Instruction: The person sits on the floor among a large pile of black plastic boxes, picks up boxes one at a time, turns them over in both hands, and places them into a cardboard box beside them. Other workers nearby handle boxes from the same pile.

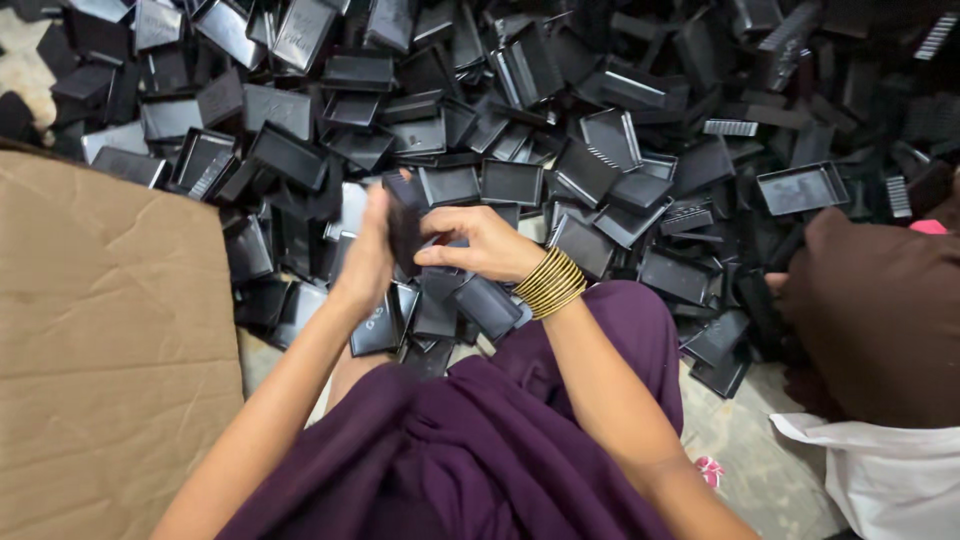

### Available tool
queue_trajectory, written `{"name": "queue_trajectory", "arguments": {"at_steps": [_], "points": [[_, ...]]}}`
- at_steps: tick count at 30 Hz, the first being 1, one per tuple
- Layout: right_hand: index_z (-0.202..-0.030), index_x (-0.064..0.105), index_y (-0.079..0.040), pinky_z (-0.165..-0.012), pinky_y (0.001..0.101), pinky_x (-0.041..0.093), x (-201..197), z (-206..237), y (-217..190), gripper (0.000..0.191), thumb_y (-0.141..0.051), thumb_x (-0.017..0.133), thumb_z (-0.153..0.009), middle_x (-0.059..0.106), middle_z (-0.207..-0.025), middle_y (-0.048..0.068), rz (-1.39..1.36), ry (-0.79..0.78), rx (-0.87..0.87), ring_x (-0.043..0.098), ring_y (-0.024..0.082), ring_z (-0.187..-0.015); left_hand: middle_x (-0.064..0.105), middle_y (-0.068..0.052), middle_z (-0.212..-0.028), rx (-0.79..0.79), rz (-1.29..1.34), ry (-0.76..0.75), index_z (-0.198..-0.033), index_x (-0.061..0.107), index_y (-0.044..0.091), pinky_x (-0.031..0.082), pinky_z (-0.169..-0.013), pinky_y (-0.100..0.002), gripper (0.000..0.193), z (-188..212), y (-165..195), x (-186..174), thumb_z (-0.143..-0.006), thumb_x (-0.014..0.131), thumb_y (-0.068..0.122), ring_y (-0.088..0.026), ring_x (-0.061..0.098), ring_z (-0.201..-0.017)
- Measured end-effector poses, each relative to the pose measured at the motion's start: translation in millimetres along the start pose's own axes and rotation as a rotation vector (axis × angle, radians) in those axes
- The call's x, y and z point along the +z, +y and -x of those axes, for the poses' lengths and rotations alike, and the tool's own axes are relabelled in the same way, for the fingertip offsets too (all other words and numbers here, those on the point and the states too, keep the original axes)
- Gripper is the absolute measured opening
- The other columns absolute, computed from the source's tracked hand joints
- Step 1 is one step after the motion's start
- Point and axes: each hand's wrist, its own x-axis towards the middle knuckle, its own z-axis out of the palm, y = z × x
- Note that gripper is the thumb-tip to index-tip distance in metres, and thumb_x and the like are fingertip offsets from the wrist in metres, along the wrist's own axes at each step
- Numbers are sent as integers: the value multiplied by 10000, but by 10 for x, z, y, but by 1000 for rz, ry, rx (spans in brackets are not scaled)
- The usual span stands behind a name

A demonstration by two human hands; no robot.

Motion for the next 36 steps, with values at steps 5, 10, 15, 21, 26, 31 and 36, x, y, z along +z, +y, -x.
{"name": "queue_trajectory", "arguments": {"at_steps": [5, 10, 15, 21, 26, 31, 36], "points": [[-1124, 713, -45, -855, 294, 598, -232, 115, -81, 255, -170, 769, -910, 704, -1078, 59, 134, 130, 39, 695, 143, -957, 615, -54, -1101, 8, -261, -12, -1479, 415, 26, 542, -803, -298, 635, 103, 30, 331, -1074, 529, 501, -146, 630, -949], [-1323, 633, -56, -986, 450, 497, -1169, 413, 184, 572, -181, 846, -807, 580, -1325, 194, 875, 1030, 26, 567, 325, -1139, 597, -102, -967, -129, 113, 18, -1552, 319, 160, 615, -666, -375, 744, 275, 252, 436, -971, 424, 614, -241, 718, -699], [-1191, 663, -99, -983, 548, 425, -1751, 401, 713, 475, -120, 802, -737, 607, -1260, 173, 1305, 1106, 162, 515, 400, -1192, 616, -123, -982, -160, 92, 32, -1518, 396, 115, 617, -614, -390, 690, 355, 305, 442, -1006, 409, 578, -245, 717, -679], [-1094, 694, 1, -923, 471, 495, -835, -52, 795, 346, -14, 693, -748, 697, -1069, 199, 998, 530, -154, 650, 402, -996, 612, -128, -997, -140, 94, 98, -1496, 432, 93, 598, -604, -372, 655, 392, 270, 403, -1033, 420, 557, -221, 703, -694], [-1101, 714, -37, -896, 408, 541, -473, -94, 534, 228, -92, 696, -880, 727, -1091, 144, 635, 363, -64, 695, 314, -1010, 620, -103, -978, -108, 159, 206, -1429, 472, 130, 604, -600, -372, 624, 421, 245, 240, -1007, 399, 585, -223, 700, -682], [-1014, 749, -37, -826, 384, 577, -985, 170, 482, 106, -69, 672, -949, 746, -999, 148, 853, 823, 5, 729, 316, -926, 656, -119, -995, -41, 298, 315, -1233, 575, 41, 643, -644, -423, 618, 409, 167, 61, -1041, 400, 601, -215, 703, -763], [-1003, 735, -39, -788, 375, 594, -1178, 337, 705, 124, -125, 707, -918, 740, -969, 129, 690, 791, 179, 758, 264, -876, 645, -113, -984, -45, 236, 357, -1304, 537, 87, 634, -632, -415, 563, 402, 144, 74, -1040, 424, 571, -210, 691, -753]]}}
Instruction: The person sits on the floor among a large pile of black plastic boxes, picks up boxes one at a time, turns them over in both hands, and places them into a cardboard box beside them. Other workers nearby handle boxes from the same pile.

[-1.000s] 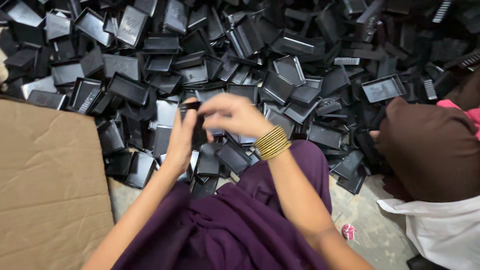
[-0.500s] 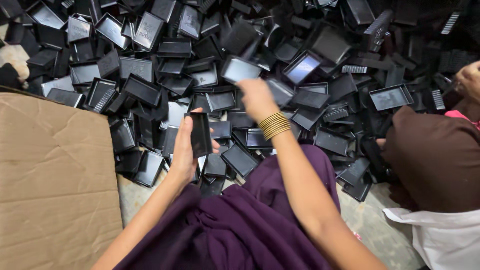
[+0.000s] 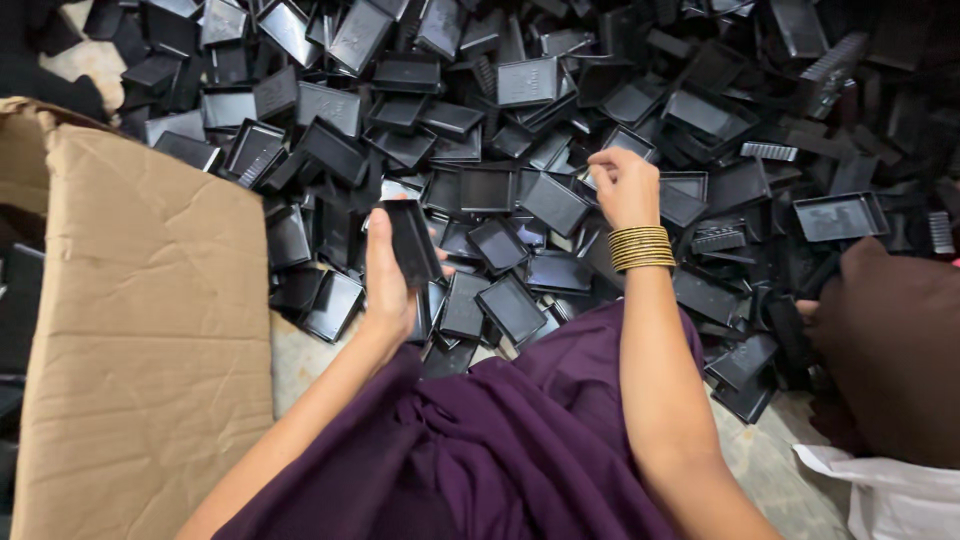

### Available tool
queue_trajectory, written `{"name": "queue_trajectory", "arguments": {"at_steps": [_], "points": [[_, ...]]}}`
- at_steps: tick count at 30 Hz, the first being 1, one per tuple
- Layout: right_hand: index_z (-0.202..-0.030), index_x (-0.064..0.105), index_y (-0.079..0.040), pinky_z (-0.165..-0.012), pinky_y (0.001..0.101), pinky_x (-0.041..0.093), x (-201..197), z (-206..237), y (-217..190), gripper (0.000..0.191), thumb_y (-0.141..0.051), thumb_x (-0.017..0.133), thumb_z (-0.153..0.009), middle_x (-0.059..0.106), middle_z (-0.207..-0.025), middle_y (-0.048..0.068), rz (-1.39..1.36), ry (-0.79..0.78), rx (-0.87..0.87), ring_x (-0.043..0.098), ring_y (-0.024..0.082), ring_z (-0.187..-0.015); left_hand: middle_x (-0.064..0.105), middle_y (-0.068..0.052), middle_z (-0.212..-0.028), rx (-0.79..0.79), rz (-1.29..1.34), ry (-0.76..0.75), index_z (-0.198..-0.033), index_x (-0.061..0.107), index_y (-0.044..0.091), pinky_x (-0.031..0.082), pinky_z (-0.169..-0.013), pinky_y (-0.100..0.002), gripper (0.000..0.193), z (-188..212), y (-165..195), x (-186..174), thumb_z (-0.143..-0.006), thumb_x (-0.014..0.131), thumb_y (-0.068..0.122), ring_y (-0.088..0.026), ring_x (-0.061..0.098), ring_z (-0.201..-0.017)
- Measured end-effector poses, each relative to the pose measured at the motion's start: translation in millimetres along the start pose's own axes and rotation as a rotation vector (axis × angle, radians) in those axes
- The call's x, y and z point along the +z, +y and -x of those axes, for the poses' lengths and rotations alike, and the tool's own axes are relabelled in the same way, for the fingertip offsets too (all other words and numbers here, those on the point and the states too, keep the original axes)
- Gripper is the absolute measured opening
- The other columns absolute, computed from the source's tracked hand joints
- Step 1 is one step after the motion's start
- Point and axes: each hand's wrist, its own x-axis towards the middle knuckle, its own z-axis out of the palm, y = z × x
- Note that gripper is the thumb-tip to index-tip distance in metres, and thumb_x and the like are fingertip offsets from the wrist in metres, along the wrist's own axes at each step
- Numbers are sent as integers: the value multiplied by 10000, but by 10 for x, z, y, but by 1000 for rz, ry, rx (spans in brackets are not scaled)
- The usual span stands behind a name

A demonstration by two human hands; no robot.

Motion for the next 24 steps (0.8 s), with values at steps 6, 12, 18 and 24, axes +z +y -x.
{"name": "queue_trajectory", "arguments": {"at_steps": [6, 12, 18, 24], "points": [[-1003, 754, -35, -818, 435, 556, 348, 18, -128, 273, -225, 818, -817, 692, -1008, 166, 227, 19, -337, 667, 346, -930, 637, -98, -979, 8, -21, -81, -1411, 533, 122, 623, -622, -381, 586, 43, 8, 55, -1044, 417, 564, -191, 684, -752], [-806, 726, -115, -802, 474, 549, 651, 371, -663, 529, -601, 864, -649, 683, -927, 110, 342, -596, 91, 684, 307, -912, 648, -111, -1007, 46, 53, 9, -1281, 574, 69, 642, -646, -400, 586, 10, -15, 21, -1057, 435, 593, -200, 689, -769], [-905, 734, -119, -787, 397, 574, 711, 471, -851, 271, -324, 821, -751, 738, -895, 75, 276, -598, 34, 712, 243, -861, 606, -85, -988, 154, 0, 63, -1360, 487, 154, 624, -629, -380, 455, 24, 99, 57, -1015, 561, 441, -182, 672, -743], [-1314, 578, -67, -709, 296, 527, 457, 561, -961, 385, -112, 668, -943, 663, -960, 50, -1051, -667, 402, 608, 133, -808, 572, -68, -1134, 175, 35, 30, -1416, 450, 147, 576, -798, -365, 506, 116, 150, 144, -971, 685, 201, -174, 630, -939]]}}
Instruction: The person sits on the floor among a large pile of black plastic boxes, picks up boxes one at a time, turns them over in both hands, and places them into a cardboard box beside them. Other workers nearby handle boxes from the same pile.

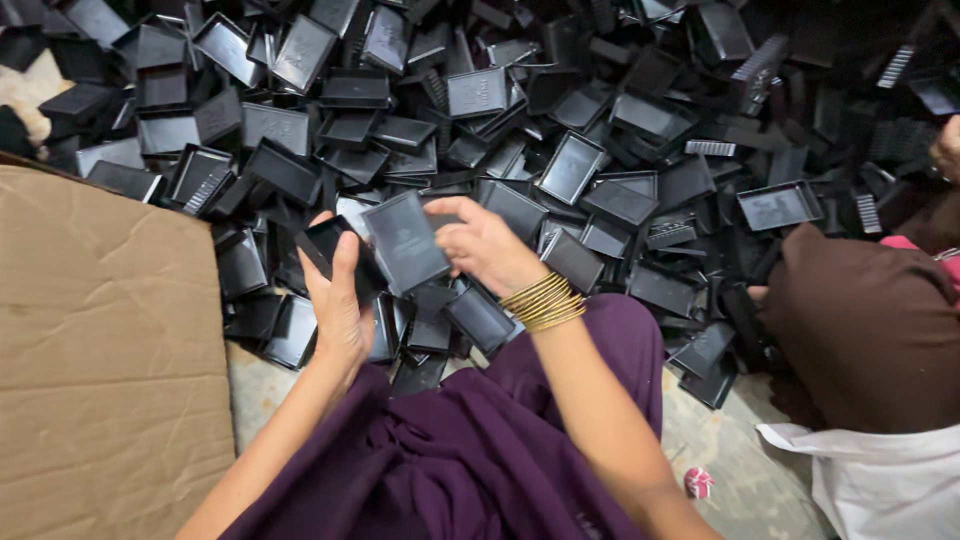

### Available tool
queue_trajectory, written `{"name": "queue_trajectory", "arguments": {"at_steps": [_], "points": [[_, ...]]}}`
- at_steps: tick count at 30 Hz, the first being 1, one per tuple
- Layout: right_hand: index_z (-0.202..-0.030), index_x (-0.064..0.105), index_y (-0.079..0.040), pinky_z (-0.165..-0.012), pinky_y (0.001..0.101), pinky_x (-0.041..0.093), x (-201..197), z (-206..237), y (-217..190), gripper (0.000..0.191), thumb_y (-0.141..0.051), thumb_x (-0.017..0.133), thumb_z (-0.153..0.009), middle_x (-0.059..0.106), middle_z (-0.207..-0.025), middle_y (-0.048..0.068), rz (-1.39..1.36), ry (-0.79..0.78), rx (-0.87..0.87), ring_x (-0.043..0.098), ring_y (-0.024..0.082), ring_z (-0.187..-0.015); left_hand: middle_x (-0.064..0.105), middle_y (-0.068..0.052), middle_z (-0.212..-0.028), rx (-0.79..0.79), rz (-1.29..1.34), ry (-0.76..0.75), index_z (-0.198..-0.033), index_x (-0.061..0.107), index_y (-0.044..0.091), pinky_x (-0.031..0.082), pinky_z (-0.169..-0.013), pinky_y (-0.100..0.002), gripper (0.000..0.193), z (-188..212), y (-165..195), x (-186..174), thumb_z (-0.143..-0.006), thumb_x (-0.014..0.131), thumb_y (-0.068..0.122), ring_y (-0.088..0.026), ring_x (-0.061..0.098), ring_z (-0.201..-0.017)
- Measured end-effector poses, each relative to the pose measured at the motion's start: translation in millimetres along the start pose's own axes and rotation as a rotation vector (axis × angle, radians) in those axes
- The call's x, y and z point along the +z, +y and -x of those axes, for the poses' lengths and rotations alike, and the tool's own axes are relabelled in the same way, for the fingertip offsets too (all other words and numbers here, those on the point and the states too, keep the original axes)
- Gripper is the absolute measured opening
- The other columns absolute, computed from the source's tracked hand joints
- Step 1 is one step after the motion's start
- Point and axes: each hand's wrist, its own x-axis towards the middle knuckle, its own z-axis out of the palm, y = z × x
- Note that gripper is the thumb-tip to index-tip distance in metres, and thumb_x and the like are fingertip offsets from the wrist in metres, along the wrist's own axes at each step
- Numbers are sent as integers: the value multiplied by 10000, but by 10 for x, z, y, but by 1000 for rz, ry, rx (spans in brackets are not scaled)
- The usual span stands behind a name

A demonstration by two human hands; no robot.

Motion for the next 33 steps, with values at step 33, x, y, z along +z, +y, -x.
{"name": "queue_trajectory", "arguments": {"at_steps": [33], "points": [[-1563, 446, -254, -953, 350, 572, 646, 265, 369, 778, -676, 650, -942, 701, -1131, 142, 675, 106, -475, 672, 260, -1023, 577, -75, -1342, 224, -546, -55, -1476, 488, 54, 513, -1077, -366, 549, -221, -331, -76, -1195, 364, 508, -197, 595, -1225]]}}
